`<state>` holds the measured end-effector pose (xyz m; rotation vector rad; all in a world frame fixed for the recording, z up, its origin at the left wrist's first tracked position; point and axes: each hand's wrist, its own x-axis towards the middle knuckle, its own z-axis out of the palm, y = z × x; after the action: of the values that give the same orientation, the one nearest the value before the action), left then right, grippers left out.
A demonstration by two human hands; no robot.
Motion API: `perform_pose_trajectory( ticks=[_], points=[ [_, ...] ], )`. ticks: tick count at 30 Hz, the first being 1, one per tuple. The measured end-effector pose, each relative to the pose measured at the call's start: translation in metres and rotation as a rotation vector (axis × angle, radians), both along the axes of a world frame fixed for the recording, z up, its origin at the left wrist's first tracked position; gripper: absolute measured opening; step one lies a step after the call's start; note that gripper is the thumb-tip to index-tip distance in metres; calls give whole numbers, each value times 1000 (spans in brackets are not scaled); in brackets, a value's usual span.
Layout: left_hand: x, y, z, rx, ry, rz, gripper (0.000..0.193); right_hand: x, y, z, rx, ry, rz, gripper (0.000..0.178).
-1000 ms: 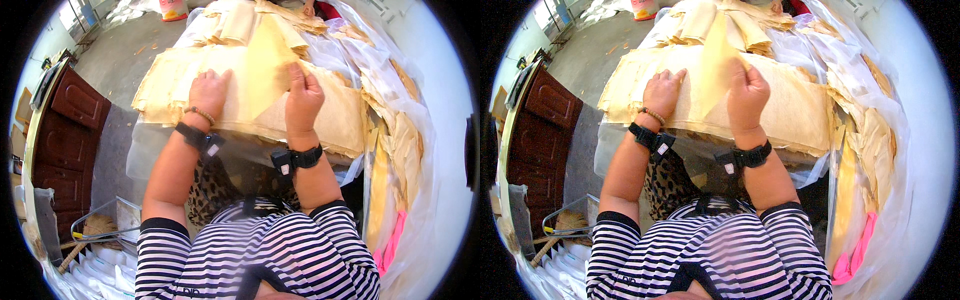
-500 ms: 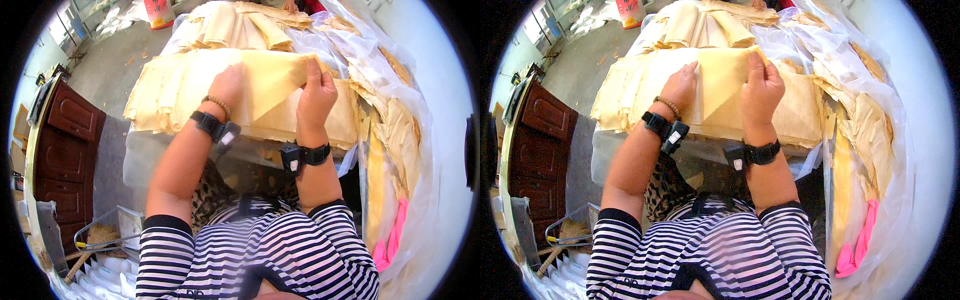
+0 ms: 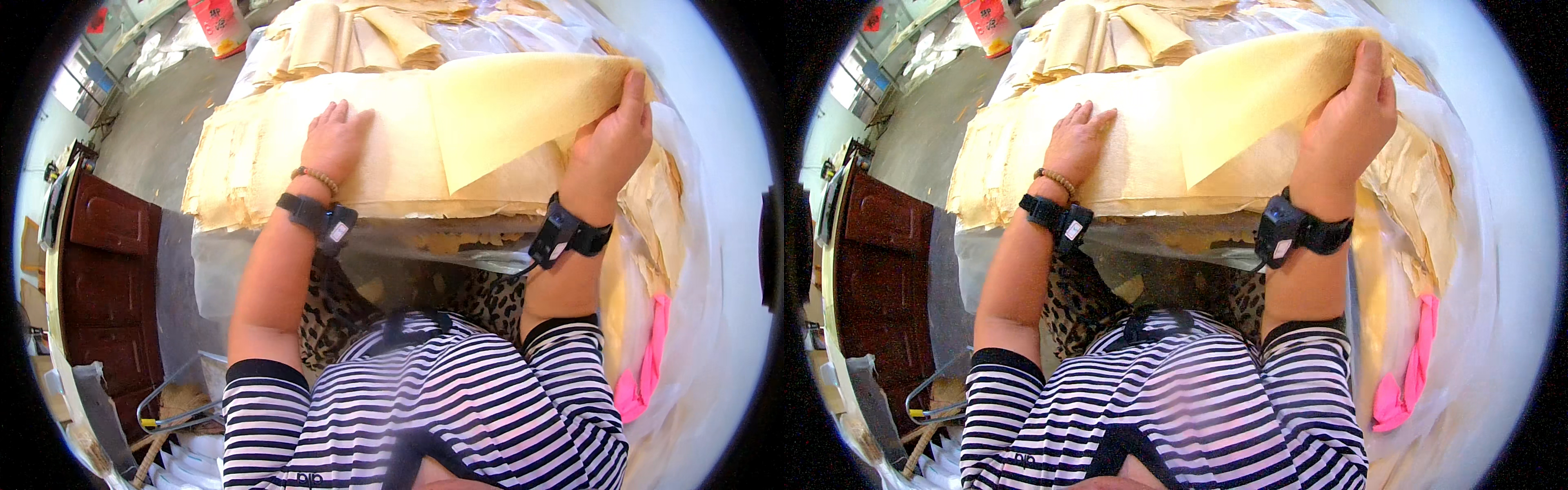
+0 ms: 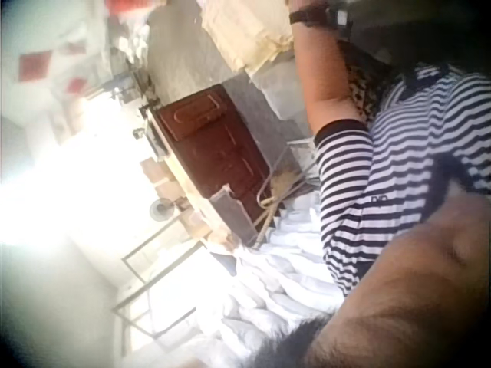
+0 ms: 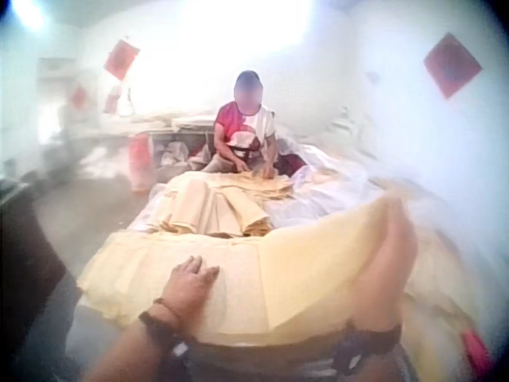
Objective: The person separates and folds thin sheets of bean curd by hand from a large stack on a plastic-covered table.
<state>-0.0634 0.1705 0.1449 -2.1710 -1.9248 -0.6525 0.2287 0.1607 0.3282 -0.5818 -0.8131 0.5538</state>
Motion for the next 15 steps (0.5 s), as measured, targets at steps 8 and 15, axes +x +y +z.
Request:
perform_pose_trajectory(
  ticks=[8,15],
  points=[
    [0,4,-1,5,26,-7,37,43,-4,27,18,-30,-119,38],
    [5,0,7,-51,56,8,37,120,11,58,168,-557,-389,35]
  ],
)
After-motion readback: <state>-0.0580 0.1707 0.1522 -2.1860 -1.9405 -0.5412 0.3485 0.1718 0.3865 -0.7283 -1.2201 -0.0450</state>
